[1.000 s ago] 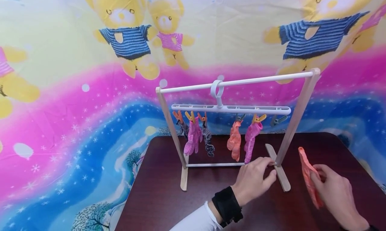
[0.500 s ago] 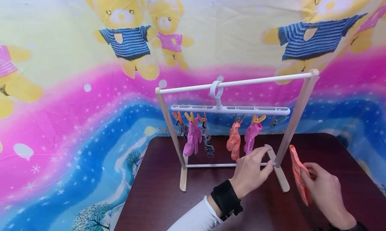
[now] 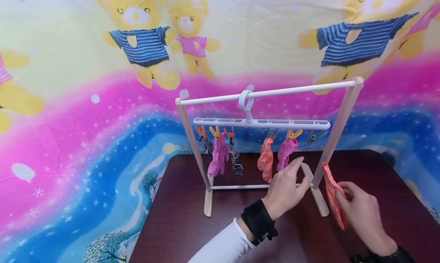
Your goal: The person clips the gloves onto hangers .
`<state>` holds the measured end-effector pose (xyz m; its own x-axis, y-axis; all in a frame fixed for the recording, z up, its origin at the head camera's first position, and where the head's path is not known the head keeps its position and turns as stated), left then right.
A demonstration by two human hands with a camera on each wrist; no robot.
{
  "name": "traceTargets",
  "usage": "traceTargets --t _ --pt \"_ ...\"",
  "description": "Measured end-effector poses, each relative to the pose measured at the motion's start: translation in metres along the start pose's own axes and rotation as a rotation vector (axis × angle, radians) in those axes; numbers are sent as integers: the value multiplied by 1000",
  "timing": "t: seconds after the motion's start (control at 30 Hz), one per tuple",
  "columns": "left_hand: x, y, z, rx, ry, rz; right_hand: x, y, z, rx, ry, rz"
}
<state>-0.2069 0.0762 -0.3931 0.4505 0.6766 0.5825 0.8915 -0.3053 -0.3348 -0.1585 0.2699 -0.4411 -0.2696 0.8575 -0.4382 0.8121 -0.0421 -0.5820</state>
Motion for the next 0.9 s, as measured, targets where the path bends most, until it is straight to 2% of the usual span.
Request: traceTargets --t 0.13,0.37,0.6,0.9 --pt "0 -3 1 -16 17 -28 -2 -2 4 -3 -1 0" --pt "5 -12 4 -60 95 -42 -5 -8 10 -21 -13 -2" --pt "14 -19 8 -98 89 -55 -6 -10 15 -22 -19 -3" --pt "25 -29 7 -44 20 -15 -6 -16 16 4 -43 -29"
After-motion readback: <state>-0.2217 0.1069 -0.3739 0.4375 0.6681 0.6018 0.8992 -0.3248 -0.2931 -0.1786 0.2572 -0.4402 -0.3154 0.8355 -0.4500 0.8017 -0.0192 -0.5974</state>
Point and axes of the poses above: each hand's wrist, its own y-axis away from the middle knuckle, its own z-axis out of the palm, x = y × z, the point moved 5 cm from there along -y, towards the middle knuckle, and after that the axes turned 11 degrees about -z, right-handed, at the moved point
